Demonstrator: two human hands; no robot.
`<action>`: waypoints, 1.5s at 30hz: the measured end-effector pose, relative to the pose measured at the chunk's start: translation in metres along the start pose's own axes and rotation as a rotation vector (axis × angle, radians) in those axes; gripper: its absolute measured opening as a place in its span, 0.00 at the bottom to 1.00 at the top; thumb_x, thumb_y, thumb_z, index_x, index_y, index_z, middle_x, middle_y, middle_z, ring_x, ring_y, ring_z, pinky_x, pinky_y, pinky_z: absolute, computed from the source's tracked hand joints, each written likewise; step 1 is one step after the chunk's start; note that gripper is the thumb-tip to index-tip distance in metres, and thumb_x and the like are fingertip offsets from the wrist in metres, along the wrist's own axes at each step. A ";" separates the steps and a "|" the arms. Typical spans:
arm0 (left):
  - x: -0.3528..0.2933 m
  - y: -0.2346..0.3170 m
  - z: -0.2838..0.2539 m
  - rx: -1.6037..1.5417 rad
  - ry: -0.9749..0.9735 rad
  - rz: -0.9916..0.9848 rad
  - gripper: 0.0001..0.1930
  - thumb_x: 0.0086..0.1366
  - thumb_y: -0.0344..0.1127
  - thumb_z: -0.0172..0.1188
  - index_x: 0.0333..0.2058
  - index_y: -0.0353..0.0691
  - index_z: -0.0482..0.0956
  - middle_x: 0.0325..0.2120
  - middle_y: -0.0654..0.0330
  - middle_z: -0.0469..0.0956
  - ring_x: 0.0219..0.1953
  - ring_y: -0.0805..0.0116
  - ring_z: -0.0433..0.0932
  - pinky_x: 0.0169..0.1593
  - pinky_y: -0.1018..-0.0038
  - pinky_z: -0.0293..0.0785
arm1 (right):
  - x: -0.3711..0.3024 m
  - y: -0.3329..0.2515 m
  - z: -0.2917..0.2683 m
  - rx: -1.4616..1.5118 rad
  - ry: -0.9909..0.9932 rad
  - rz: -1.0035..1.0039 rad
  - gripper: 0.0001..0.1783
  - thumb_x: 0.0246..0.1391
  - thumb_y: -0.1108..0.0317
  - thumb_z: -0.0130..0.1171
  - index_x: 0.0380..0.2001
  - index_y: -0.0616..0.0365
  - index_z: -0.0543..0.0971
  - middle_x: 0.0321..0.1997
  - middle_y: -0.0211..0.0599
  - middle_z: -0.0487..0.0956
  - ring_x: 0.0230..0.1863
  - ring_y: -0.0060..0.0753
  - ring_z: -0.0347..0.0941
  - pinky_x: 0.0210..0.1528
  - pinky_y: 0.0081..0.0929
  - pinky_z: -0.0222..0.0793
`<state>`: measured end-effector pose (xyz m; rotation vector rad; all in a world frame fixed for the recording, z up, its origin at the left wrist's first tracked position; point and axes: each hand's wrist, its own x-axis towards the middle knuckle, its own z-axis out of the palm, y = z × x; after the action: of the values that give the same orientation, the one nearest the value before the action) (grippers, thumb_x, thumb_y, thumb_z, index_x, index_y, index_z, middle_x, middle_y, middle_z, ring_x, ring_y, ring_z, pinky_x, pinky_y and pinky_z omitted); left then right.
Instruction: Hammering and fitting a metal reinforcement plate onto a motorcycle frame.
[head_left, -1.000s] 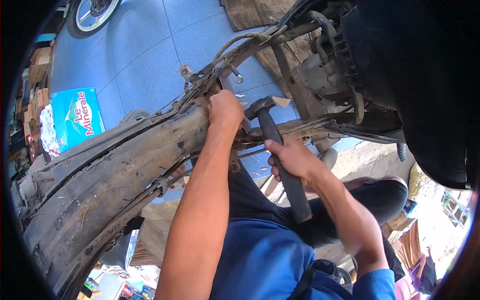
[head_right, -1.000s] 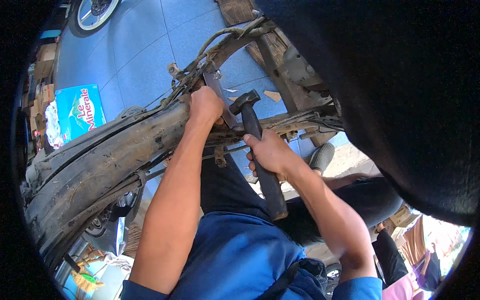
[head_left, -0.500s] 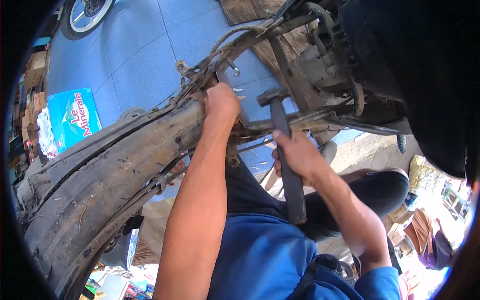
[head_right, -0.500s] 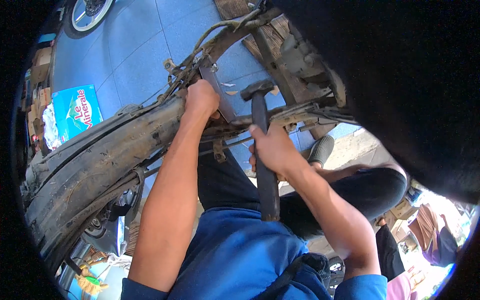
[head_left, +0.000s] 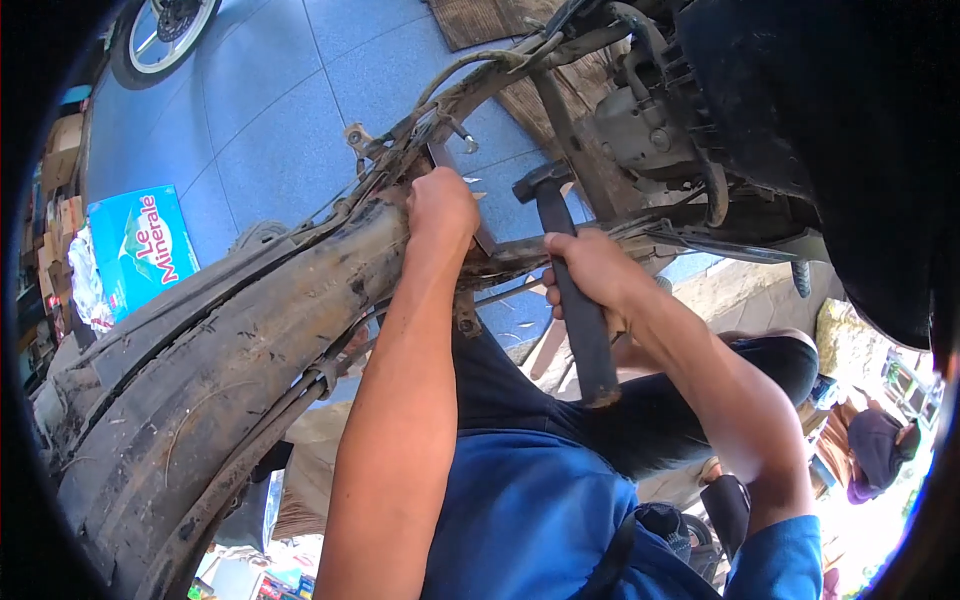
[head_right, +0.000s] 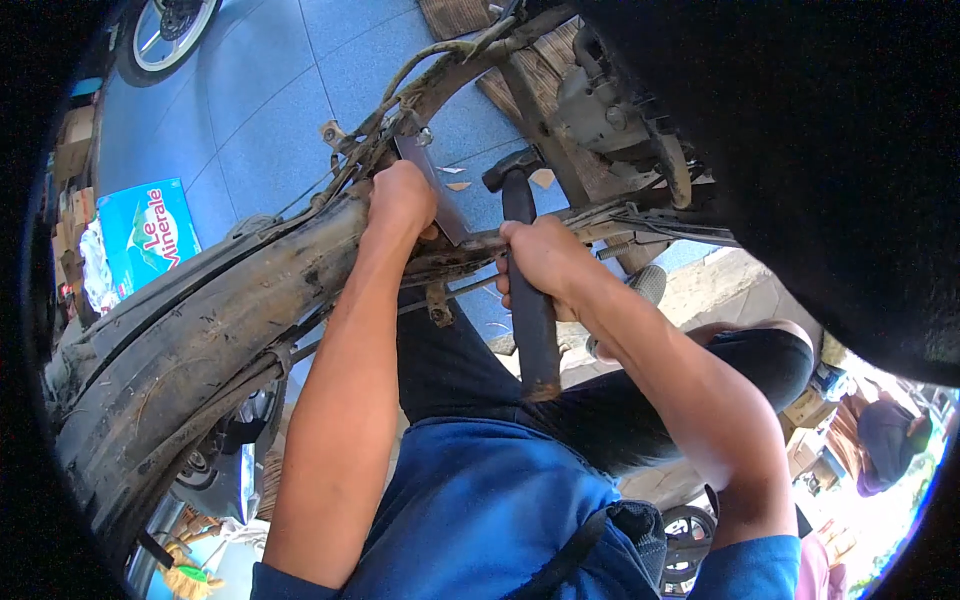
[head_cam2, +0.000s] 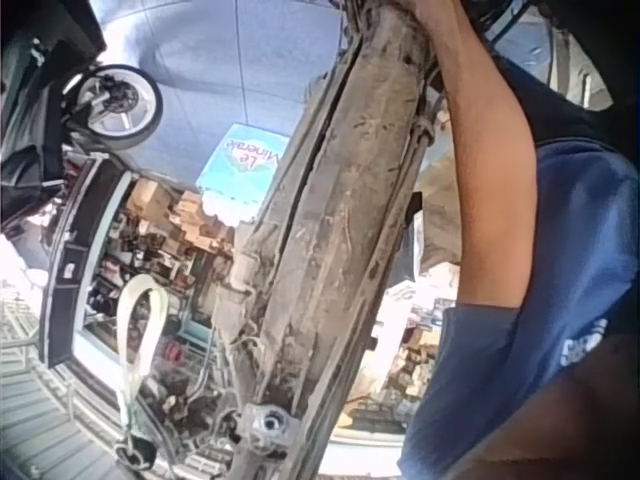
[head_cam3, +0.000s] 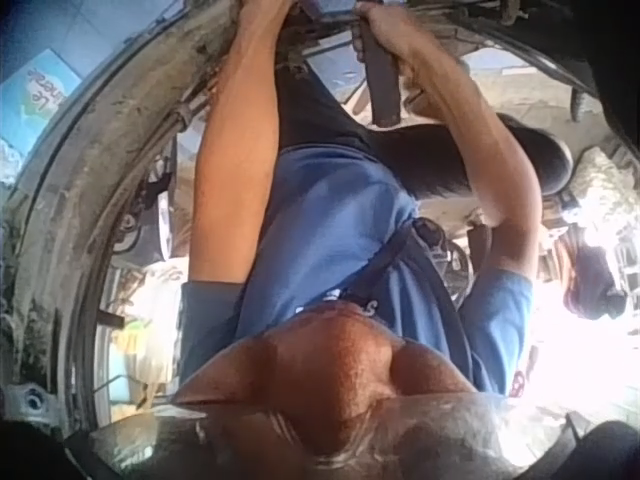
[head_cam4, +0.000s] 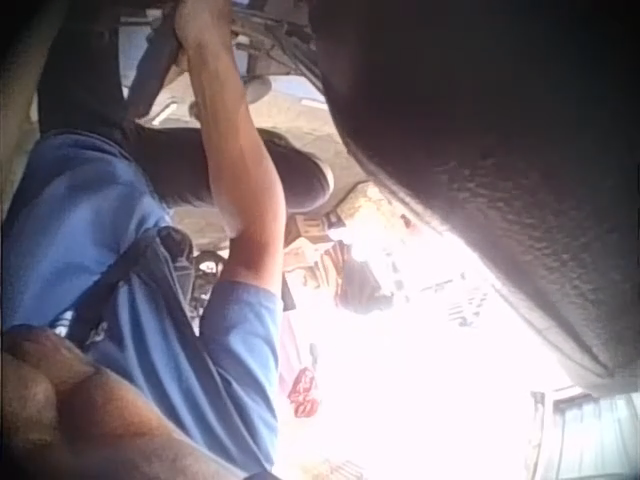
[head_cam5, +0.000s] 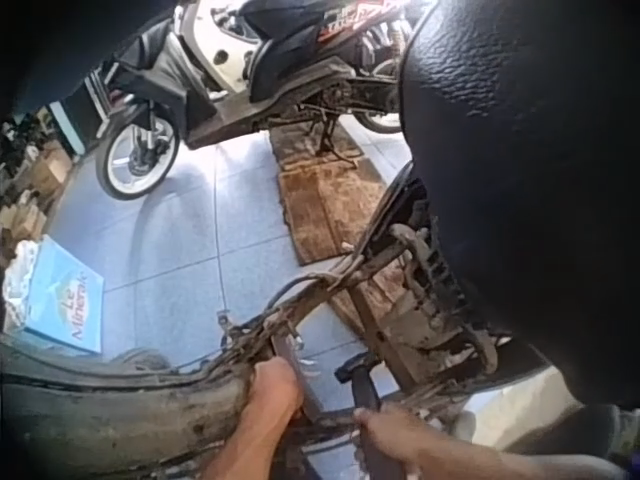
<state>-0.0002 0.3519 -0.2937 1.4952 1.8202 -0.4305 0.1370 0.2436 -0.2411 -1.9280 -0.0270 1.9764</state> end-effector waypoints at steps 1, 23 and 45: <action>-0.001 0.002 0.000 0.000 0.020 0.011 0.13 0.55 0.26 0.64 0.39 0.28 0.82 0.41 0.37 0.80 0.48 0.42 0.79 0.49 0.58 0.78 | 0.002 0.001 0.002 -0.043 -0.083 0.069 0.14 0.63 0.64 0.47 0.38 0.67 0.68 0.24 0.39 0.71 0.22 0.34 0.72 0.23 0.37 0.74; -0.043 -0.057 0.050 0.731 0.379 0.984 0.20 0.61 0.45 0.54 0.42 0.33 0.81 0.45 0.51 0.77 0.57 0.54 0.69 0.64 0.50 0.55 | 0.044 -0.008 -0.002 -0.286 -0.254 -0.299 0.17 0.65 0.56 0.49 0.36 0.61 0.65 0.22 0.33 0.71 0.14 0.26 0.69 0.14 0.29 0.69; -0.055 -0.020 0.049 1.010 0.013 0.802 0.22 0.67 0.46 0.45 0.46 0.39 0.81 0.49 0.46 0.79 0.58 0.49 0.72 0.66 0.57 0.52 | 0.052 -0.011 -0.006 -0.053 -0.278 -0.298 0.16 0.62 0.58 0.53 0.32 0.61 0.68 0.22 0.34 0.71 0.15 0.26 0.69 0.16 0.30 0.72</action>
<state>-0.0001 0.2752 -0.2919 2.7038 0.8141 -0.9806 0.1457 0.2668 -0.2882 -1.5576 -0.4190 2.0340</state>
